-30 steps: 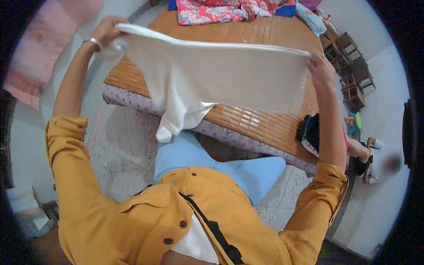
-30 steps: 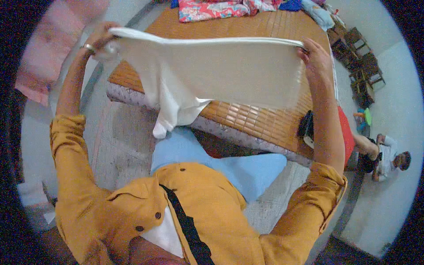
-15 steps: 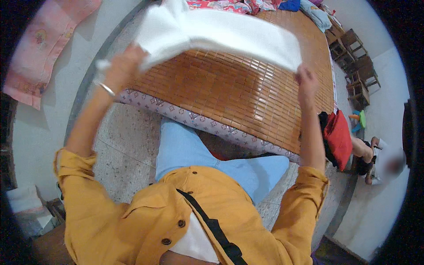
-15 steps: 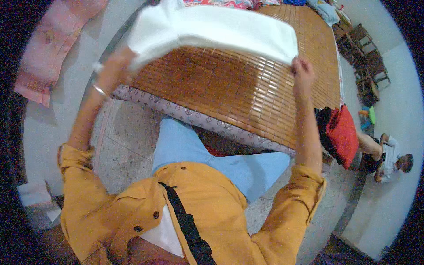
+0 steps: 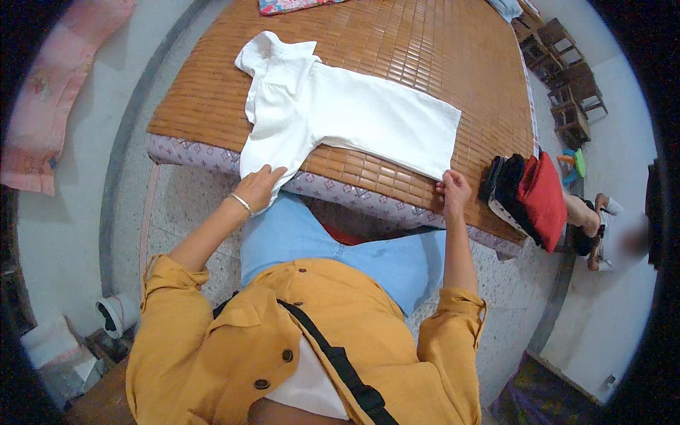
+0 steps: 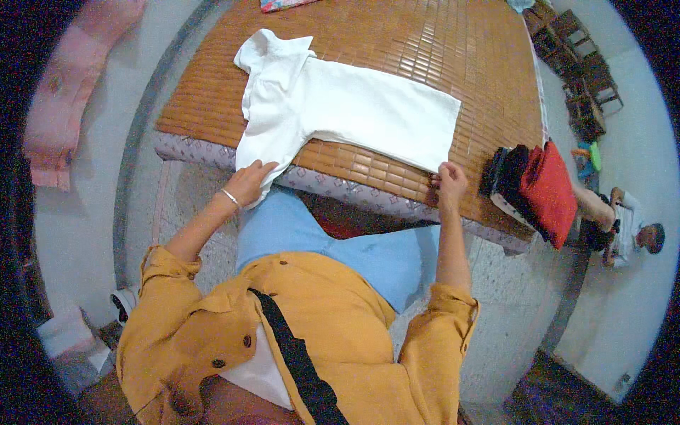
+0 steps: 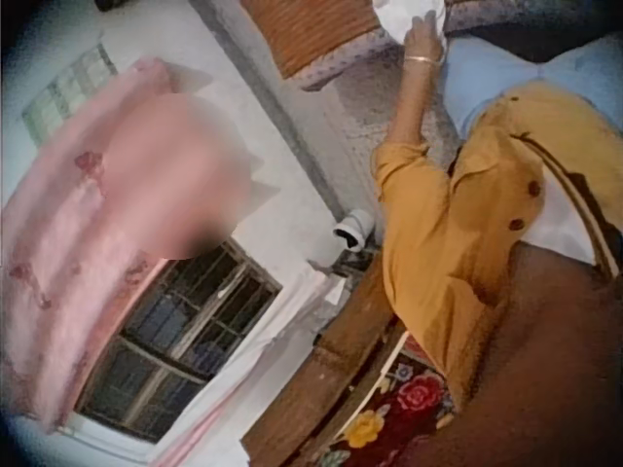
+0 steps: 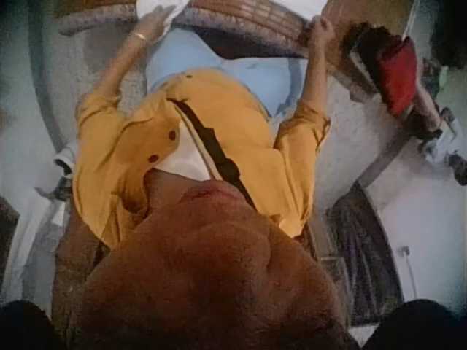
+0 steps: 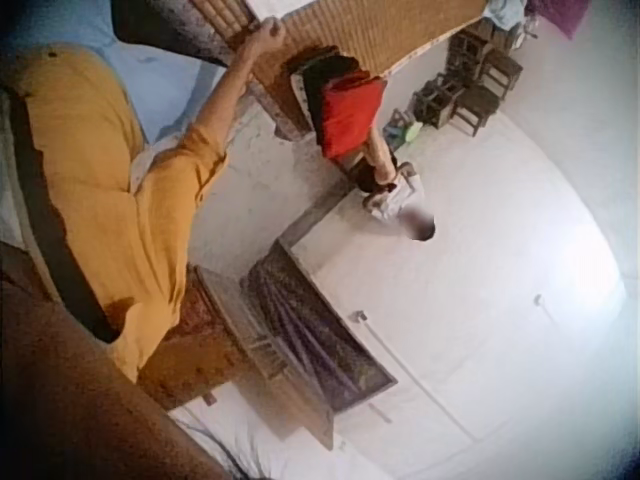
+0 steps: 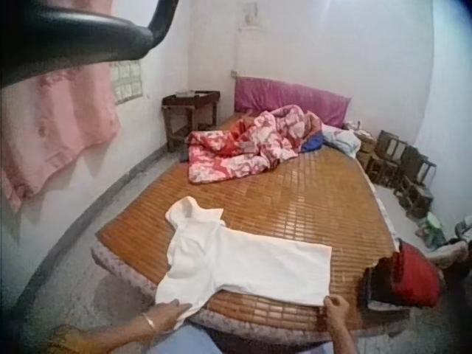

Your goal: The person folds a dark blue shirt, a red shirt, and a white shirt on a bamboo mat. Each garment is smoothed, folded into a compact rectangle, and stacked on the right side of the mat. The person then picks up the stack and walks toward a doorway.

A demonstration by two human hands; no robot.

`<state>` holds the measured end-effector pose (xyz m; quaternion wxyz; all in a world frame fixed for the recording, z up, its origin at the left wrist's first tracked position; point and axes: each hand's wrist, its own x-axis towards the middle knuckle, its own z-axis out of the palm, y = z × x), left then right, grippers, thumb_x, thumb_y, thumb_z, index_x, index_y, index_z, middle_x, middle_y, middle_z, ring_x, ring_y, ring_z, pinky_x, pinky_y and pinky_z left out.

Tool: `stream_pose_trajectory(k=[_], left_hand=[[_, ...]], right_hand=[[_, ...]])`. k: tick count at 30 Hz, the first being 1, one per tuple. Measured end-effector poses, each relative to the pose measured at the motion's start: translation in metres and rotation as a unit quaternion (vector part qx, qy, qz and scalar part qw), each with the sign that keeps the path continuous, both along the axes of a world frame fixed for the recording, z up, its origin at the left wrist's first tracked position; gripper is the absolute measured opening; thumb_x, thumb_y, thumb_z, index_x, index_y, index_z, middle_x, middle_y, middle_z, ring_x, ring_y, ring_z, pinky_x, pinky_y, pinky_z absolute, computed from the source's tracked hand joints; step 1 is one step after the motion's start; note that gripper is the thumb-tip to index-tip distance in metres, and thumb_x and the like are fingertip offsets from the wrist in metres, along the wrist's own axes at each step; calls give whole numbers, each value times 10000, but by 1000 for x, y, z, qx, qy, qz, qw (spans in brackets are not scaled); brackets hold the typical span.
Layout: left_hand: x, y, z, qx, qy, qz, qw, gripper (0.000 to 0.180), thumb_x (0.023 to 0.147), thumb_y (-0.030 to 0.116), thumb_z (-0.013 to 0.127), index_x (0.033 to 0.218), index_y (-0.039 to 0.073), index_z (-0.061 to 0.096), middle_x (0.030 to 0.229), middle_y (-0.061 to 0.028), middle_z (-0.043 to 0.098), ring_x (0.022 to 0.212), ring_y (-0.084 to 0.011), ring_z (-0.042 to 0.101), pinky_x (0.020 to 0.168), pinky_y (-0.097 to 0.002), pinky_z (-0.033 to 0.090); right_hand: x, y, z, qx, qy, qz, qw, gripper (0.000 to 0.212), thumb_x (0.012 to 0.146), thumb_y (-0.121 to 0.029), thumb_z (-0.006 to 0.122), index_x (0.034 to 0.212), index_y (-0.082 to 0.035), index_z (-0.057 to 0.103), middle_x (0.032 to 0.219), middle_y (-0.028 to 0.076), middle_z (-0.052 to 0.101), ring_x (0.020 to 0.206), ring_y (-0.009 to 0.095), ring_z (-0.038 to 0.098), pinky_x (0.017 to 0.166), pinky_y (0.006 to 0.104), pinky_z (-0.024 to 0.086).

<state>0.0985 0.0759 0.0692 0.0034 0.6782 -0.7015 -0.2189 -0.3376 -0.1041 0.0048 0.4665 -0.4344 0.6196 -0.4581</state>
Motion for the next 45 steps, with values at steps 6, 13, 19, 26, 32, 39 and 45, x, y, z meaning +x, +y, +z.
stream_pose_trajectory(k=[6, 13, 19, 26, 32, 39, 45], left_hand=[[-3, 14, 34, 117, -7, -54, 992, 495, 709, -6, 547, 1189, 81, 463, 968, -192, 538, 898, -363, 562, 795, -400, 465], [-5, 28, 33, 203, -11, -124, 971, 559, 665, 59, 589, 1210, 103, 473, 980, -179, 555, 924, -344, 563, 811, -411, 464], [-1, 37, 24, 139, 27, -148, 979, 475, 660, 109, 609, 1121, 55, 509, 930, -165, 547, 891, -346, 559, 772, -410, 464], [10, 46, 4, 86, 24, -81, 993, 417, 670, 136, 658, 1056, 55, 523, 889, -163, 535, 857, -357, 557, 740, -419, 463], [17, 14, 58, 128, 150, -118, 973, 414, 721, 259, 664, 1034, -1, 583, 869, -198, 631, 785, -354, 605, 699, -373, 486], [62, -26, 19, 203, 201, 123, 951, 339, 789, 368, 638, 794, 29, 632, 627, -40, 632, 482, -147, 566, 484, -303, 463], [105, -99, -31, -141, 132, 387, 901, 400, 709, 335, 702, 915, 7, 604, 799, -137, 642, 790, -242, 622, 716, -316, 486]], right_hand=[[-14, 31, 18, 40, 29, -7, 999, 172, 814, -107, 627, 944, 2, 595, 773, 35, 586, 576, 102, 555, 489, 208, 476], [-45, 53, 4, 5, 189, 53, 981, 217, 784, -146, 624, 941, 3, 606, 760, 27, 593, 543, 124, 544, 487, 262, 464], [-5, 52, 42, -152, 508, 77, 845, 257, 774, -146, 612, 1020, -71, 595, 1149, 155, 497, 1087, 294, 457, 838, 366, 414], [113, 23, 31, -197, 355, 240, 882, 368, 839, -273, 571, 1123, -39, 567, 1257, 202, 458, 1195, 345, 404, 990, 400, 339], [155, -6, 11, -249, 526, 246, 775, 493, 863, -388, 503, 1238, -68, 493, 1388, 185, 324, 1272, 378, 298, 1030, 478, 249], [160, 2, 4, -216, 565, 266, 751, 575, 892, -436, 404, 1355, -97, 351, 1424, 162, 277, 1320, 357, 223, 1070, 490, 144], [161, 2, 8, -209, 562, 261, 756, 558, 885, -405, 434, 1339, -86, 372, 1410, 168, 301, 1316, 357, 231, 1070, 491, 148]])
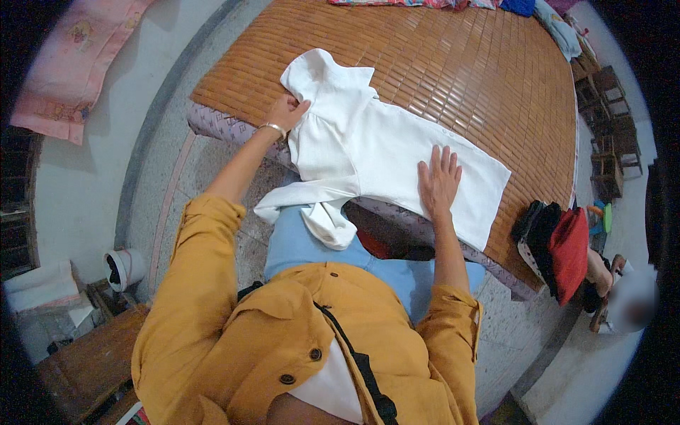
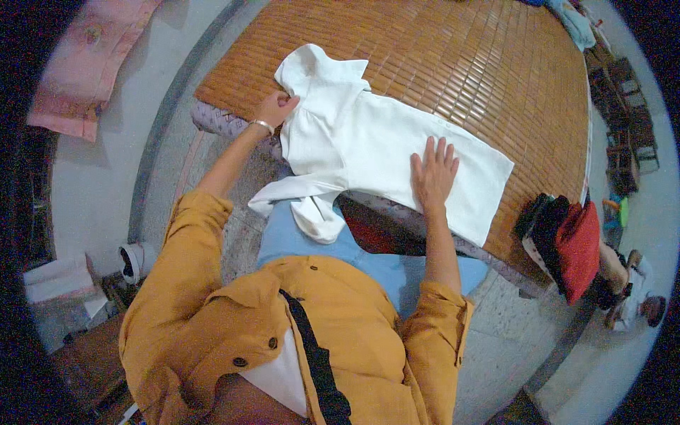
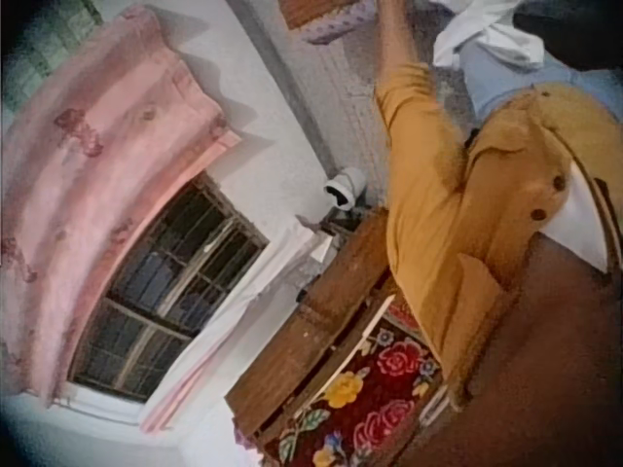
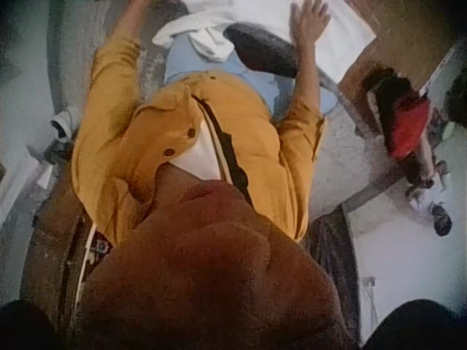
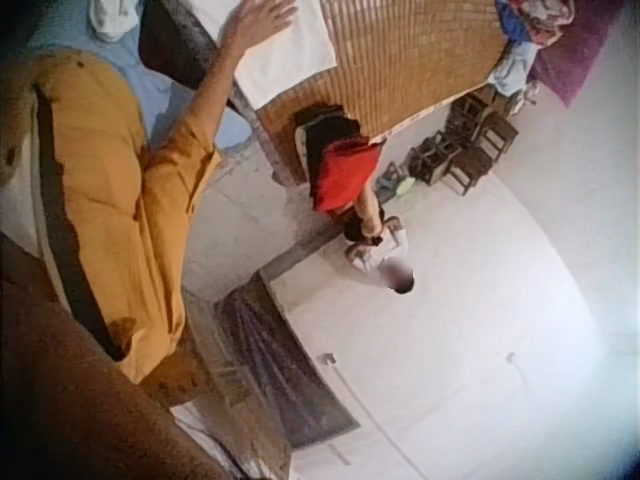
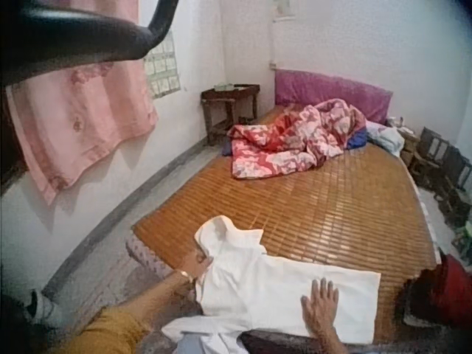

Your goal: The person folds a dark blue shirt, a red shirt, and a white shirt on a bamboo mat. Each garment is smoothed, folded into a compact rectangle, and stacked on the right side of the mat. The person then picks up the stack and walks toward a doorway.

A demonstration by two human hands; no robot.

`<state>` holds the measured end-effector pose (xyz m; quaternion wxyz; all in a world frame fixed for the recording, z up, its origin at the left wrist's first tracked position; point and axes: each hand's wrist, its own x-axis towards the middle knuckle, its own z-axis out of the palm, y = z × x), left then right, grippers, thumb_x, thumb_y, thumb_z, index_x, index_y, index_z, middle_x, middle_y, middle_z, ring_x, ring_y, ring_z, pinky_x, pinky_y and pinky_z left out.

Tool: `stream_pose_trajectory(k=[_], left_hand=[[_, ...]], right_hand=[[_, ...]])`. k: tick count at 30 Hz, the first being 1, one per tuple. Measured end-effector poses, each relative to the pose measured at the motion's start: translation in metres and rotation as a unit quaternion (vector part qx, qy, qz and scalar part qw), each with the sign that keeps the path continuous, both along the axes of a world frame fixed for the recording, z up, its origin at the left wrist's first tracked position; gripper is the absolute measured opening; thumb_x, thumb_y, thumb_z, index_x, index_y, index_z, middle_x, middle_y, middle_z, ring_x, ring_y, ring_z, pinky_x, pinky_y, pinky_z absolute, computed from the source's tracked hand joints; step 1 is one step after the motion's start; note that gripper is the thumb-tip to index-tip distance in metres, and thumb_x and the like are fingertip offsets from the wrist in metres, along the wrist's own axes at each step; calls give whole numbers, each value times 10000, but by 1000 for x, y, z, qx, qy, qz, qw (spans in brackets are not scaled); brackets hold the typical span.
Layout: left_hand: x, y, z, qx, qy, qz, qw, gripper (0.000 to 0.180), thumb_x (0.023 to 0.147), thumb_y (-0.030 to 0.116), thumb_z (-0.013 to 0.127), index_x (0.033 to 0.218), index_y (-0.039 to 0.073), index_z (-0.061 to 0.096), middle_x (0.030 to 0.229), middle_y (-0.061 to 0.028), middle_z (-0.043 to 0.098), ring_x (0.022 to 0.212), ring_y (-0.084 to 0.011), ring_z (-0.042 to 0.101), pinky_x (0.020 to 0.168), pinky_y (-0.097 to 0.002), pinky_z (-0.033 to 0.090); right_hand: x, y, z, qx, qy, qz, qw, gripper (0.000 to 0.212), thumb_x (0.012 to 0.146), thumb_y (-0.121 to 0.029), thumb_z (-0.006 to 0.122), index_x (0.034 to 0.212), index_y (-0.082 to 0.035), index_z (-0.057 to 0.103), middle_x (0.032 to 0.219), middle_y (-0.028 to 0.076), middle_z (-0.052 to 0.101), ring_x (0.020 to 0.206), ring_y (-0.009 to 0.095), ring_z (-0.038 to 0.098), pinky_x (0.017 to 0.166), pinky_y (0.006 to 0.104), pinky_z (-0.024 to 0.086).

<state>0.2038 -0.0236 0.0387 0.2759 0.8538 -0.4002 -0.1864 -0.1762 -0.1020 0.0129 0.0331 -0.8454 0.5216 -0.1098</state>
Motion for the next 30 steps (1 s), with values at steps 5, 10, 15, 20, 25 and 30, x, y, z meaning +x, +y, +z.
stream_pose_trajectory(k=[5, 10, 15, 20, 25, 30], left_hand=[[35, -41, -64, -138, 79, 31, 987, 401, 694, 112, 641, 1064, 2, 531, 900, -146, 626, 860, -236, 602, 775, -301, 469], [41, -41, -80, -343, 280, 31, 896, 422, 690, -88, 511, 1098, 12, 481, 1015, -100, 596, 910, -188, 582, 801, -279, 464], [52, -52, -77, -328, -48, 91, 939, 425, 692, 44, 644, 1091, 69, 498, 933, -128, 525, 904, -291, 507, 812, -389, 415], [-1, -84, -2, -235, -111, -91, 961, 510, 708, 136, 675, 1177, 97, 479, 1123, -124, 506, 1054, -295, 488, 899, -394, 400], [-2, -127, 14, -135, -198, -151, 959, 538, 782, 333, 640, 1238, 107, 466, 1334, -108, 413, 1192, -303, 438, 976, -397, 380], [7, -148, 28, 127, -205, -223, 945, 574, 763, 391, 646, 1236, 114, 476, 1289, -121, 462, 1178, -299, 450, 974, -397, 380]], right_hand=[[6, 2, 2, -10, -7, 7, 1000, 540, 887, -390, 434, 1337, -95, 379, 1408, 155, 311, 1317, 347, 235, 1072, 490, 148], [3, 2, -2, -25, -16, 8, 1000, 521, 893, -379, 429, 1334, -105, 385, 1415, 140, 303, 1319, 337, 235, 1075, 485, 146], [5, 1, 0, -12, -7, 0, 1000, 517, 896, -381, 424, 1333, -107, 389, 1421, 130, 296, 1325, 329, 226, 1082, 471, 133], [2, -1, -7, -28, -11, -1, 1000, 504, 892, -364, 433, 1322, -103, 405, 1410, 127, 318, 1316, 331, 245, 1076, 473, 152], [7, 1, 2, -27, -24, 1, 999, 493, 889, -355, 438, 1312, -104, 419, 1392, 137, 346, 1305, 336, 267, 1069, 481, 167], [2, 0, -1, -34, -33, 0, 999, 488, 887, -349, 443, 1307, -102, 427, 1384, 149, 354, 1302, 340, 272, 1065, 487, 168]])
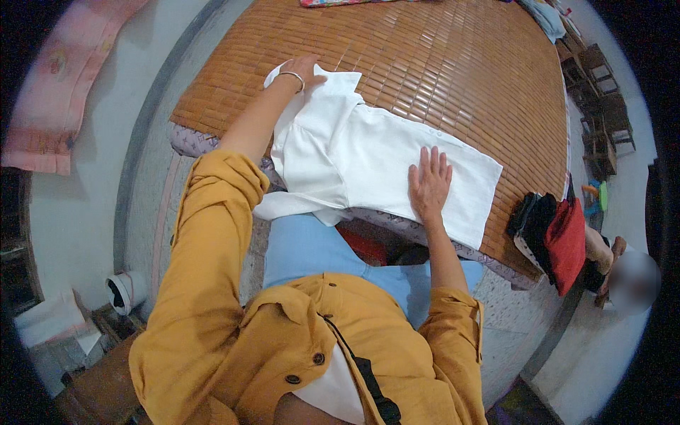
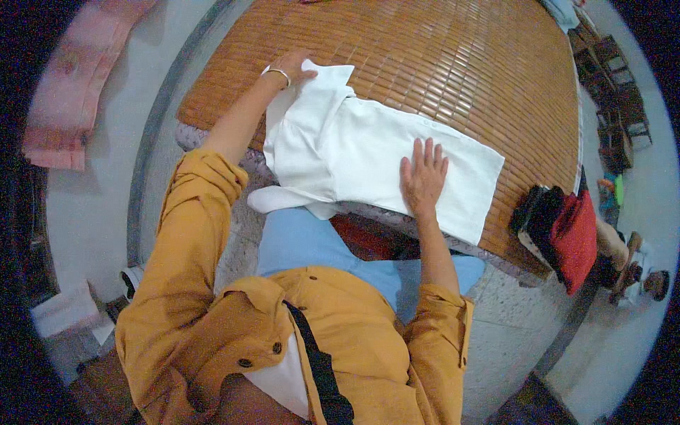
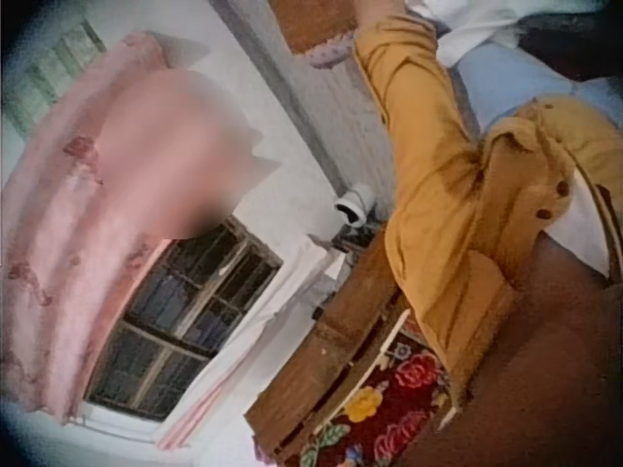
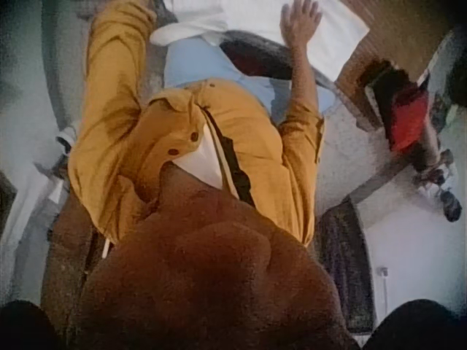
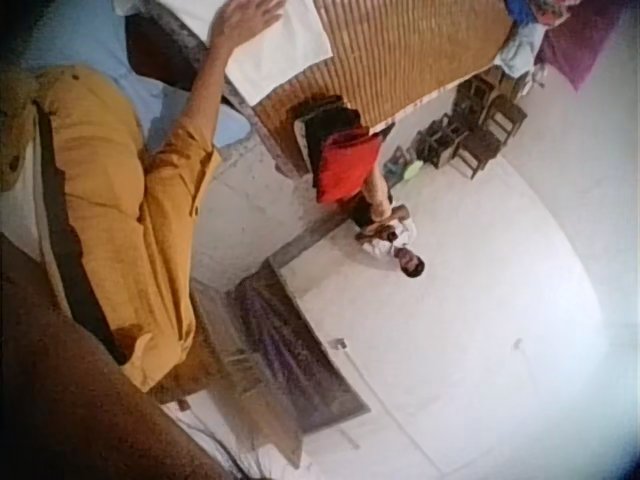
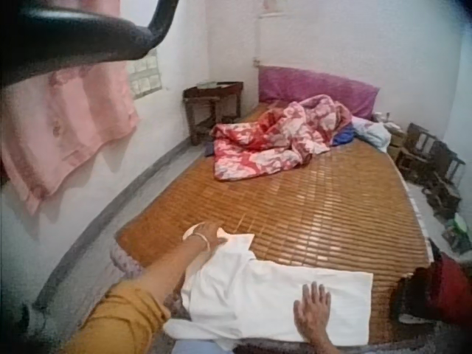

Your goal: The person folds a dark blue shirt, a red shirt, and a white shirt on a bamboo mat. Each garment is smoothed, folded into a compact rectangle, and stacked on the right side of the mat. The person then picks up the stack and walks toward a doorway.

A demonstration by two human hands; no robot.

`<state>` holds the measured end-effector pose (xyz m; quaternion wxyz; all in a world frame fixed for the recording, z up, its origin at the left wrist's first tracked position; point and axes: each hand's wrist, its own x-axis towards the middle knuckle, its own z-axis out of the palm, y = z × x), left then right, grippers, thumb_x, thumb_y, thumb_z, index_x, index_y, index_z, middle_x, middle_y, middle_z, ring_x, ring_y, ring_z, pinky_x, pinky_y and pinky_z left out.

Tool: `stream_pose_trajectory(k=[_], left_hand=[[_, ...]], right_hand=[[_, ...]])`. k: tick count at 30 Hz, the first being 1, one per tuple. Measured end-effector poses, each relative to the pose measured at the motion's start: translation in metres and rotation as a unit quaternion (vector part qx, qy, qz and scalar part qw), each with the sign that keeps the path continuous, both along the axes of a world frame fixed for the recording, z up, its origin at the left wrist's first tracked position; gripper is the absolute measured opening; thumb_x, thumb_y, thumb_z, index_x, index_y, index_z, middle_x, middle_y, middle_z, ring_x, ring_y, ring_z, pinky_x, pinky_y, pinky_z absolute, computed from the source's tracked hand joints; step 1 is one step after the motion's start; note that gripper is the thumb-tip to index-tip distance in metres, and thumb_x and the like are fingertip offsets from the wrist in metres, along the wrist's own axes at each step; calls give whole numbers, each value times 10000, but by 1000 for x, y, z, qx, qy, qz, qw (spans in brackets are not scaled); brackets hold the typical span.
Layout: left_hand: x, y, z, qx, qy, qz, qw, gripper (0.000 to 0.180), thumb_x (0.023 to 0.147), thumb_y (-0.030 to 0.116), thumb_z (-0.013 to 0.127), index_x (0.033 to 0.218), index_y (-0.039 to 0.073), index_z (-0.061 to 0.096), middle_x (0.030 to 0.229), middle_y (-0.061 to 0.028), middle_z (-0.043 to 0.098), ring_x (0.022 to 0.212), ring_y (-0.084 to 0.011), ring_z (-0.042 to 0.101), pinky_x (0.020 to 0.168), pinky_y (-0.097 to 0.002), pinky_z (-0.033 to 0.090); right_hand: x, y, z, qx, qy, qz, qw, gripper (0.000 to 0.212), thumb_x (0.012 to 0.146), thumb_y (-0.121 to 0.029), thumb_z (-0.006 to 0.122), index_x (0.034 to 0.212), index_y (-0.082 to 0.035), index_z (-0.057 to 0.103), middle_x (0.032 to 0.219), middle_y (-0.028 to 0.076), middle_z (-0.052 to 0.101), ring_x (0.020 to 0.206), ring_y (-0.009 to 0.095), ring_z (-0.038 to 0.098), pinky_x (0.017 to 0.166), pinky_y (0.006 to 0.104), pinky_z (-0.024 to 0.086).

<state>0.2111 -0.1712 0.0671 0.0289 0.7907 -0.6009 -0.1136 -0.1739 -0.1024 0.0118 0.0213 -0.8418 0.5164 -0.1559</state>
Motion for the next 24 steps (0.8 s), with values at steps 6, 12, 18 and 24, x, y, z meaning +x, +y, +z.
stream_pose_trajectory(k=[6, 12, 18, 24], left_hand=[[49, 1, -6, 71, 241, -51, 966, 409, 769, 349, 660, 1084, 95, 597, 1077, -76, 576, 955, -221, 552, 816, -333, 456], [120, 56, -29, -91, 360, 50, 927, 292, 833, 315, 626, 1000, 75, 613, 851, -14, 607, 741, -127, 582, 716, -259, 503], [137, 86, -77, -139, 414, 295, 850, 264, 817, 303, 647, 904, 56, 617, 820, -47, 608, 653, -145, 580, 583, -287, 535], [52, 88, -20, -29, 424, 337, 840, 494, 688, 467, 739, 923, 55, 602, 850, -42, 609, 676, -160, 579, 560, -323, 510]], right_hand=[[1, 1, 1, -3, -11, 7, 1000, 478, 891, -346, 431, 1303, -102, 437, 1391, 142, 347, 1308, 335, 263, 1068, 484, 162], [-3, 1, 0, -4, 6, -9, 1000, 480, 891, -341, 428, 1312, -111, 426, 1401, 134, 335, 1311, 325, 260, 1077, 474, 150], [-2, -1, -4, -3, 16, -7, 1000, 486, 887, -340, 431, 1316, -112, 420, 1400, 134, 337, 1305, 330, 269, 1073, 472, 158], [-1, -1, -2, 3, 14, -6, 1000, 485, 885, -339, 434, 1313, -111, 424, 1395, 135, 344, 1301, 334, 274, 1068, 473, 170]])
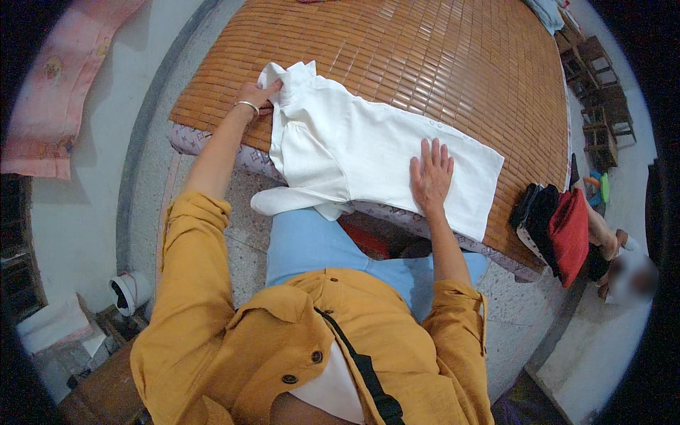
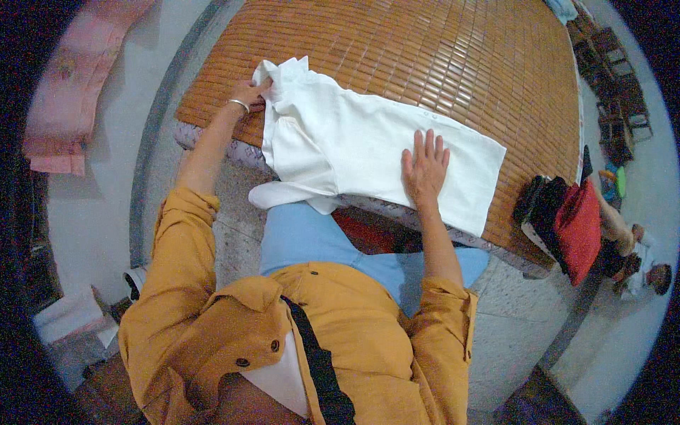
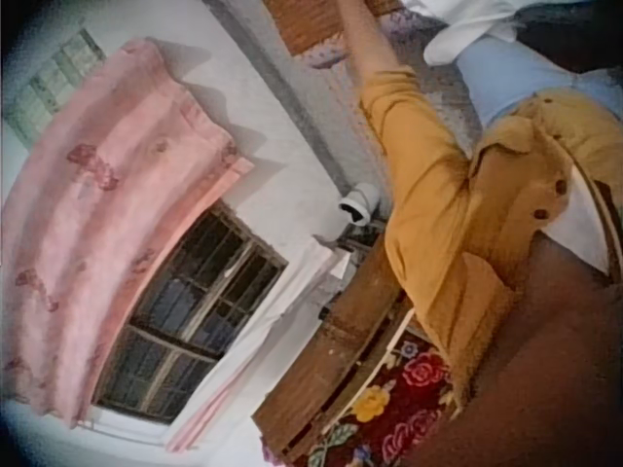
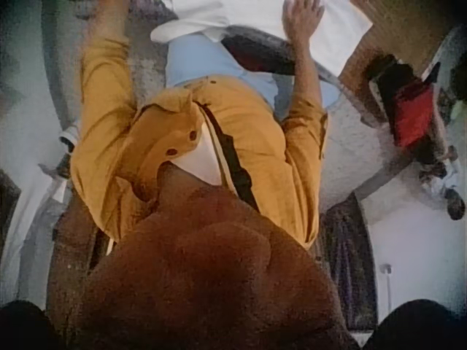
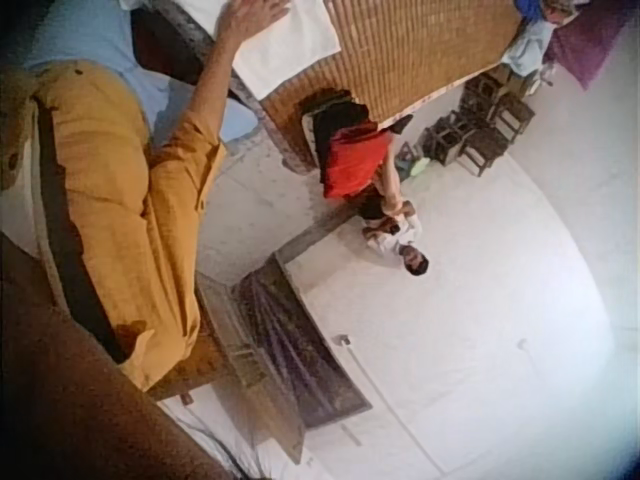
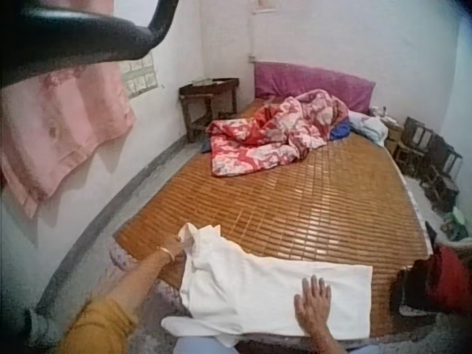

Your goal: The person folds a dark blue shirt, a red shirt, and a white shirt on a bamboo mat. Each garment is smoothed, folded into a compact rectangle, and stacked on the right side of the mat. The person then picks up the stack and walks toward a doorway.

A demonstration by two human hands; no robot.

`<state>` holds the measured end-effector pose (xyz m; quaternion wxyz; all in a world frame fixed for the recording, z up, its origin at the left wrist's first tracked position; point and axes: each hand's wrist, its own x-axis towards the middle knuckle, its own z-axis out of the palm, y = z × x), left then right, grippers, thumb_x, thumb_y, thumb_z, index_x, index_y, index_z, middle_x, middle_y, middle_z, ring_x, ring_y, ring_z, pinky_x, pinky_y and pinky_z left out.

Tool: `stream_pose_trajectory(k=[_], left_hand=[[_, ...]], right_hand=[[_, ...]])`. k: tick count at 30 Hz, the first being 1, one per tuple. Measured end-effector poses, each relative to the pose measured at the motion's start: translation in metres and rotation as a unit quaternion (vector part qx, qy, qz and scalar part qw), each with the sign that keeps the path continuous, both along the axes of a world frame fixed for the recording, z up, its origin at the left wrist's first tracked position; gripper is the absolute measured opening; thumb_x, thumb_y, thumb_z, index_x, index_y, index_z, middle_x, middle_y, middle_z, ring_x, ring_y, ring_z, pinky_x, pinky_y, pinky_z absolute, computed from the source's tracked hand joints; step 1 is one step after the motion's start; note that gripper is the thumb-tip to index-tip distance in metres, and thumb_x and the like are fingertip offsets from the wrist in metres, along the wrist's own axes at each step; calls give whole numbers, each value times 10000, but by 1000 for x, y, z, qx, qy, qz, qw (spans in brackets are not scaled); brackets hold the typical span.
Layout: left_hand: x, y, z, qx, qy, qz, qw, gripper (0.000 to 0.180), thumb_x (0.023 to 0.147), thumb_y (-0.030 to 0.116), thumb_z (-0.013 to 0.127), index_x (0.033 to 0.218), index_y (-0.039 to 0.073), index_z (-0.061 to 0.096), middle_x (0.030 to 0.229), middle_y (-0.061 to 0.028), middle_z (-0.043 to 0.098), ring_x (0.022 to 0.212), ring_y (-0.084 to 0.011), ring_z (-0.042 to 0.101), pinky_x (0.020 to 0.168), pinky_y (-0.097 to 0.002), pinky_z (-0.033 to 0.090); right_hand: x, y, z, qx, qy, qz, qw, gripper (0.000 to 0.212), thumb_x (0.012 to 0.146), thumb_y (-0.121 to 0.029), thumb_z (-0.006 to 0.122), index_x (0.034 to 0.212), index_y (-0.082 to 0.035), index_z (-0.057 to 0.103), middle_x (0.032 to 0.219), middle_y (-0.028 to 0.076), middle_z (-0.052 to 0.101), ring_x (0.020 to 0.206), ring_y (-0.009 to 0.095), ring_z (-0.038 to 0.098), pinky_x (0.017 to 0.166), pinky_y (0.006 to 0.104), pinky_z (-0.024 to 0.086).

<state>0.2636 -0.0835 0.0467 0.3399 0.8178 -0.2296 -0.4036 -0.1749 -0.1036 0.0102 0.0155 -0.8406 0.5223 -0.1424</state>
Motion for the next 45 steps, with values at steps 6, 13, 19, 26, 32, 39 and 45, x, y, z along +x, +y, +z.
stream_pose_trajectory(k=[6, 13, 19, 26, 32, 39, 45], left_hand=[[-3, -1, -40, -116, 29, 127, 985, 734, 639, 498, 761, 1140, 47, 470, 1017, -93, 569, 867, -234, 552, 753, -404, 479], [-18, -13, -39, -306, 130, 145, 932, 782, 593, -33, 749, 1259, 15, 343, 1172, -132, 515, 1053, -250, 523, 889, -358, 452], [-4, -8, -53, -252, -125, 75, 957, 773, 613, -23, 725, 1269, 23, 321, 1204, -140, 486, 1097, -244, 508, 922, -350, 423], [-25, -1, -66, -301, -399, 136, 856, 620, 667, 112, 741, 1192, 37, 419, 1139, -143, 505, 970, -255, 511, 854, -380, 420], [-82, 69, -11, -115, -370, -124, 913, 355, 671, 309, 728, 870, 48, 591, 806, -88, 617, 823, -257, 541, 718, -386, 435], [-65, 72, -51, -179, -242, -89, 949, 262, 699, 231, 696, 864, 49, 606, 741, -96, 622, 679, -232, 582, 640, -362, 466], [-84, 98, -6, -108, -321, -47, 940, 130, 689, 140, 620, 764, 42, 579, 702, -96, 602, 647, -222, 580, 607, -353, 466]], right_hand=[[3, 2, 0, -8, -3, 5, 1000, 485, 888, -340, 436, 1315, -112, 421, 1401, 131, 335, 1304, 331, 269, 1070, 472, 163], [-2, 2, -3, -9, -19, 7, 1000, 477, 894, -338, 429, 1313, -110, 420, 1396, 130, 341, 1306, 329, 264, 1071, 481, 156], [0, 2, 2, -1, 1, 0, 1000, 480, 895, -340, 423, 1314, -105, 417, 1399, 130, 336, 1309, 331, 257, 1077, 471, 150], [-1, 2, -3, -12, -7, 7, 1000, 466, 887, -318, 439, 1304, -109, 429, 1395, 141, 339, 1299, 331, 274, 1069, 480, 164], [-4, 2, -4, -13, 3, -4, 1000, 469, 893, -334, 420, 1313, -126, 423, 1395, 123, 346, 1309, 317, 260, 1078, 453, 150], [1, 1, -4, -13, -2, 9, 1000, 471, 896, -334, 409, 1317, -124, 417, 1396, 121, 341, 1304, 321, 266, 1076, 456, 157], [-2, 1, -1, -12, 10, -1, 1000, 477, 896, -337, 411, 1322, -124, 409, 1401, 119, 334, 1305, 321, 266, 1076, 456, 159]])
